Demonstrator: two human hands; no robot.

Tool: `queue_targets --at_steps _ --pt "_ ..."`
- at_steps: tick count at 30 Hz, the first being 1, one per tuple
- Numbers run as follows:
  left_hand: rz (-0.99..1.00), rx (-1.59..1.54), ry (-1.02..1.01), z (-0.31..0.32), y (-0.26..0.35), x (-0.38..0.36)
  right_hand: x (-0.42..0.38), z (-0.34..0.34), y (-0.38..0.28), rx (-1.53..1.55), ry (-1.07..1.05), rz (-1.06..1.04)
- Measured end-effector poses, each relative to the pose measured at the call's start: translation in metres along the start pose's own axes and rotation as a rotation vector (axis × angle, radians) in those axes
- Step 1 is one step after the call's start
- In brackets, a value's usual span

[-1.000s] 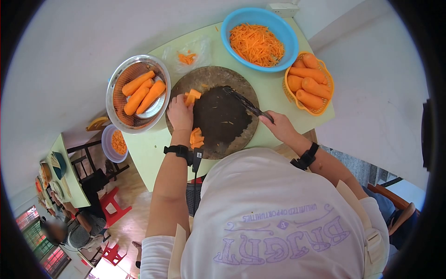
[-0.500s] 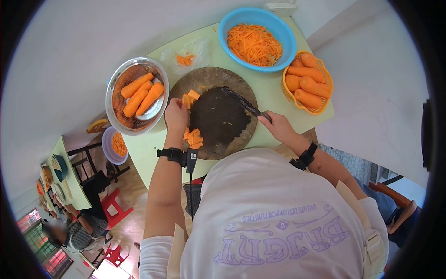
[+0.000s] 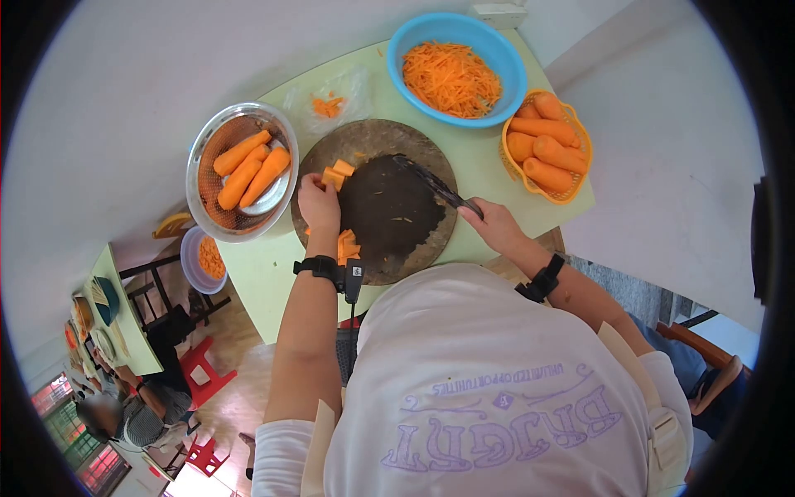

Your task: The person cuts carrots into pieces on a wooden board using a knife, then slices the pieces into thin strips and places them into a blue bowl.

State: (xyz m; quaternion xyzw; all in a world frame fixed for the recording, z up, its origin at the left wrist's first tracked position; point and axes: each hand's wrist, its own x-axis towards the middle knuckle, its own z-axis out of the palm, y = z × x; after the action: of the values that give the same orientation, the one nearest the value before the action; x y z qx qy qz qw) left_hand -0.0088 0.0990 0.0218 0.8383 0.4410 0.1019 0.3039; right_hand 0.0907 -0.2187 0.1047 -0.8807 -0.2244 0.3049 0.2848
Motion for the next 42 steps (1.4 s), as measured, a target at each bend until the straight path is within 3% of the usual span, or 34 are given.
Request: queue_targets --at_steps 4,9,16,18,20,24,27,30,36,42 --pt "0.169 0.079 0.192 0.011 -0.004 -0.003 0.0 0.003 0.004 0.019 0.041 -0.046" --pt "-0.011 0.02 -0.007 0.001 0.004 0.004 -0.001 0.001 0.001 0.014 0.034 -0.04" --pt "-0.022 -0.118 -0.11 -0.004 0.001 -0.01 -0.002 -0.001 -0.001 0.023 0.028 -0.047" --pt "-0.118 -0.344 -0.398 -0.015 0.025 -0.027 -0.003 0.001 -0.002 0.013 0.037 -0.033" --pt "-0.094 -0.529 -0.486 0.01 0.026 -0.043 -0.001 0.003 0.0 0.001 0.044 -0.022" --pt "-0.001 -0.534 -0.55 0.038 0.049 -0.063 0.001 0.005 0.002 -0.016 0.045 -0.071" --pt "0.25 -0.163 -0.354 0.038 0.059 -0.07 -0.001 0.005 -0.007 -0.019 0.028 -0.075" --pt "0.282 -0.127 -0.209 0.03 0.057 -0.076 -0.002 0.004 -0.011 -0.025 -0.01 -0.051" --pt "0.636 -0.1 -0.271 0.022 0.043 -0.077 -0.004 0.003 -0.02 -0.02 -0.065 -0.005" --pt "0.655 -0.111 -0.258 0.035 0.04 -0.083 -0.006 0.007 -0.023 -0.018 -0.093 -0.016"
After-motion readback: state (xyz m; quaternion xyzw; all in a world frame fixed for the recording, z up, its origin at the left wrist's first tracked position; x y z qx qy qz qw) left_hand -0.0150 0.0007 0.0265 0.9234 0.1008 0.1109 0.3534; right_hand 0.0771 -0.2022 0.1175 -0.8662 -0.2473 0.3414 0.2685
